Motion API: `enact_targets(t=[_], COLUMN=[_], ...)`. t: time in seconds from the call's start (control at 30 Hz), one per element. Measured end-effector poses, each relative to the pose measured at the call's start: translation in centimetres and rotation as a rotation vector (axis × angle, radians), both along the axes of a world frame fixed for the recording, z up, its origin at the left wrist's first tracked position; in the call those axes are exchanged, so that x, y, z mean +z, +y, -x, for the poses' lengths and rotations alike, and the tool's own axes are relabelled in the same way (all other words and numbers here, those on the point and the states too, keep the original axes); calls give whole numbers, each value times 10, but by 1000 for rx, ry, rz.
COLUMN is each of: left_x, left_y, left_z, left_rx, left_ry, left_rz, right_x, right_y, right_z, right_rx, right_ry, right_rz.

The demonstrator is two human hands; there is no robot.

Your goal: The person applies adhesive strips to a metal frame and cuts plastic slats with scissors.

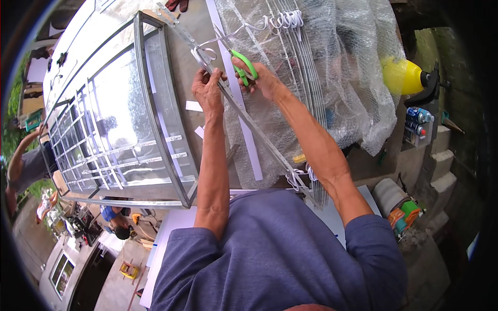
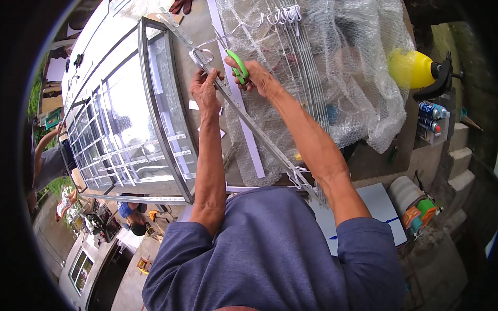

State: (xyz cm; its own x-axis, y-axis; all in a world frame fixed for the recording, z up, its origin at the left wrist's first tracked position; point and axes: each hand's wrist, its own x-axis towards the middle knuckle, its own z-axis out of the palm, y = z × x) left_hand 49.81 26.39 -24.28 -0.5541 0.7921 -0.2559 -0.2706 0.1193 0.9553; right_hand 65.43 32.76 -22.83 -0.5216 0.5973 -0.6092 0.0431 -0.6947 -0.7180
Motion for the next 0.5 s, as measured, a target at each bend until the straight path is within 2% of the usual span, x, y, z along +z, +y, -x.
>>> enact_targets(t=[0.5], left_x=[-3], left_y=[1], left_z=[-1], left_rx=[-20], left_ry=[15], left_rz=[39], right_x=[-8], right_y=[-8], right_z=[-1], right_rx=[-110], right_ry=[104], right_rz=[-114])
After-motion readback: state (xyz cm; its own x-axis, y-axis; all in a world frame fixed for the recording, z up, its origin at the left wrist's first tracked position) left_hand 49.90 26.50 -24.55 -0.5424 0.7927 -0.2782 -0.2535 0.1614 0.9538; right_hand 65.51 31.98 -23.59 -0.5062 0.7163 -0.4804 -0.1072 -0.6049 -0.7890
